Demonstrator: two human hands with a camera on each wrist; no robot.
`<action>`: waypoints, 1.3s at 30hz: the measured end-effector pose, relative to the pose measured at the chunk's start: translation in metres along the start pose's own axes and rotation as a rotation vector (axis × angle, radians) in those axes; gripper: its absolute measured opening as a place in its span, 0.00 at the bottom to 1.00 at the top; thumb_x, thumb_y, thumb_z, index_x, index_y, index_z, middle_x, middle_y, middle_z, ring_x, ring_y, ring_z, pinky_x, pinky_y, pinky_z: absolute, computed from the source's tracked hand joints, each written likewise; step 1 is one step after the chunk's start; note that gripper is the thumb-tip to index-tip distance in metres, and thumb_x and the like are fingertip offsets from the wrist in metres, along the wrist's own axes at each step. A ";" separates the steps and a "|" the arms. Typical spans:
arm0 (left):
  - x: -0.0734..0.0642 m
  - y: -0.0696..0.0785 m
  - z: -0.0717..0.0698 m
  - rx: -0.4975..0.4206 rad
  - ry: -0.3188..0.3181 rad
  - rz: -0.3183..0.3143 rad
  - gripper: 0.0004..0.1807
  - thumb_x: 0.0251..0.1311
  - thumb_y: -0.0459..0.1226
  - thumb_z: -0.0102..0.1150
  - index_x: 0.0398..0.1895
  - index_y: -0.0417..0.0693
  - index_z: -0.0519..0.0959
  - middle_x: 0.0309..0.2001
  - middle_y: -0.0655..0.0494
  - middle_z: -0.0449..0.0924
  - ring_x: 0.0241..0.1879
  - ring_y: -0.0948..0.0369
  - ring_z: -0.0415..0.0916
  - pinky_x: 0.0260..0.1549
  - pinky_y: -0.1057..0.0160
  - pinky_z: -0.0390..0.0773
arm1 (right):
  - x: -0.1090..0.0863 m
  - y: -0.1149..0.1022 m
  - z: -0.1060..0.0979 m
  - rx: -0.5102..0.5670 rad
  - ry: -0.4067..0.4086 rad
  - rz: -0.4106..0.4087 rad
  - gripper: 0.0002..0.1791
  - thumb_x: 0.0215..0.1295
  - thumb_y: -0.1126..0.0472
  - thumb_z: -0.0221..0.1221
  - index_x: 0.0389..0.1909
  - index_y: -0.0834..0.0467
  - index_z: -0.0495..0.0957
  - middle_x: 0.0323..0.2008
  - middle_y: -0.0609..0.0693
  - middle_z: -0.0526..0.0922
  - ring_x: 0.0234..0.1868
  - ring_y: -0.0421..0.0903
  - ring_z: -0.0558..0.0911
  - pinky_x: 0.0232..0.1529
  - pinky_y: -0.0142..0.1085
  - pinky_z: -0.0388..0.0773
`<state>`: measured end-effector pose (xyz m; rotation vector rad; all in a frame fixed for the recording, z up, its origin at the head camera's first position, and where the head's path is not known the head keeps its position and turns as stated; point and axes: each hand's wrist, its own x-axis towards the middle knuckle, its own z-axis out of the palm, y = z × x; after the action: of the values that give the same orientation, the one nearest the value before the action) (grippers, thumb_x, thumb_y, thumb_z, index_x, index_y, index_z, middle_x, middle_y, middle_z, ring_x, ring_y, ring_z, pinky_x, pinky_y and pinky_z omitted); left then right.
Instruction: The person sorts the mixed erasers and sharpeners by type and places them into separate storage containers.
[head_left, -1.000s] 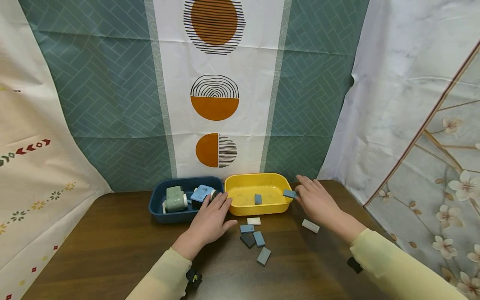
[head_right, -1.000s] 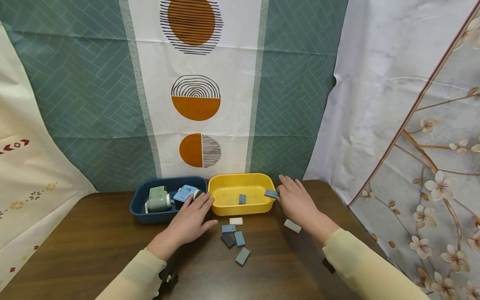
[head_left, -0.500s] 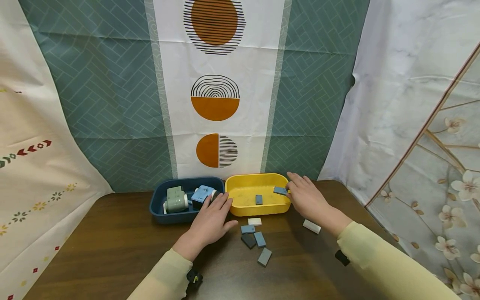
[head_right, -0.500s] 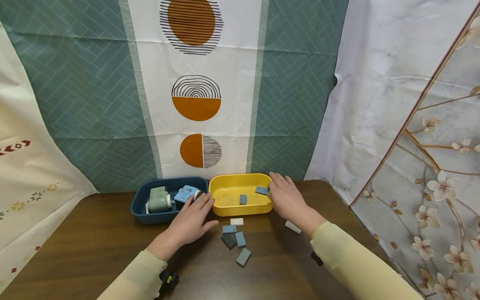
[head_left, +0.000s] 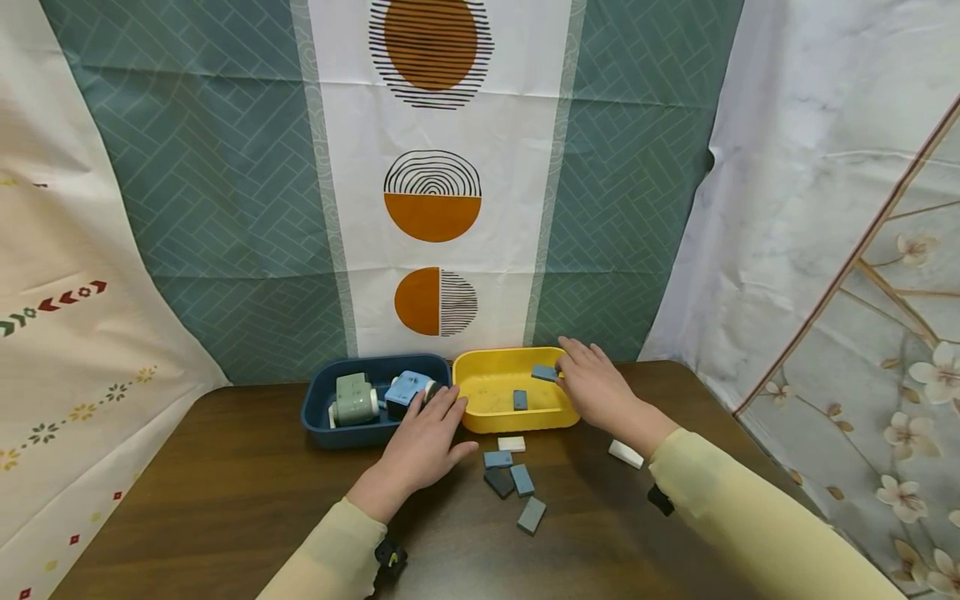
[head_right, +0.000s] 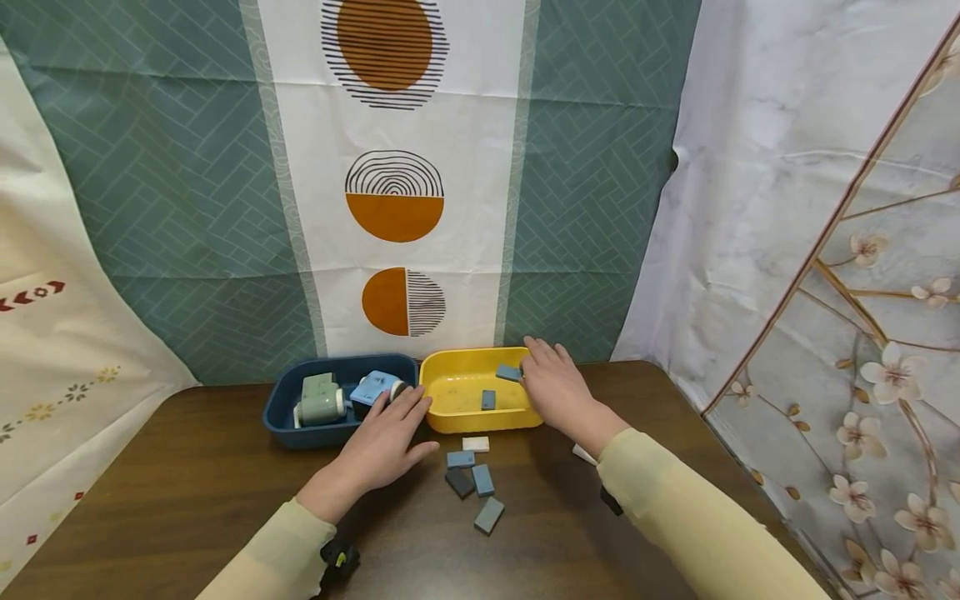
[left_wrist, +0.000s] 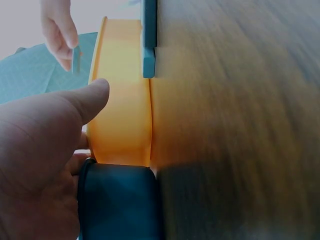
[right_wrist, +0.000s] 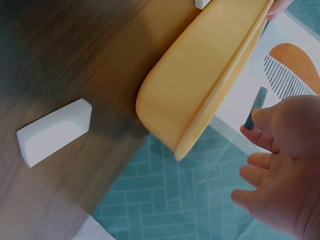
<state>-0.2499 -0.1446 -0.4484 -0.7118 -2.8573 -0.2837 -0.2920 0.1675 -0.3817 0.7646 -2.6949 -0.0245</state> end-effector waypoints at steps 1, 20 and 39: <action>0.000 0.000 0.000 0.001 -0.001 0.000 0.44 0.78 0.59 0.64 0.85 0.44 0.68 0.86 0.44 0.59 0.86 0.46 0.54 0.84 0.37 0.46 | 0.002 -0.001 0.001 -0.002 0.000 -0.001 0.10 0.79 0.63 0.67 0.51 0.65 0.82 0.76 0.71 0.72 0.78 0.68 0.70 0.78 0.66 0.65; 0.000 0.000 -0.001 -0.002 -0.008 0.000 0.44 0.78 0.59 0.63 0.85 0.43 0.67 0.86 0.43 0.59 0.86 0.46 0.54 0.84 0.36 0.47 | 0.030 -0.013 0.005 -0.004 -0.094 0.036 0.13 0.84 0.60 0.63 0.57 0.66 0.81 0.79 0.69 0.69 0.81 0.66 0.67 0.81 0.64 0.61; 0.000 -0.001 0.002 0.008 -0.001 0.000 0.43 0.78 0.59 0.63 0.85 0.44 0.67 0.87 0.44 0.58 0.86 0.47 0.54 0.84 0.37 0.46 | 0.041 -0.015 0.012 -0.009 -0.107 0.038 0.13 0.85 0.59 0.61 0.57 0.66 0.80 0.79 0.68 0.70 0.81 0.65 0.67 0.80 0.64 0.62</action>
<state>-0.2509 -0.1448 -0.4499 -0.7113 -2.8576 -0.2715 -0.3206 0.1326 -0.3814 0.7289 -2.8080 -0.0708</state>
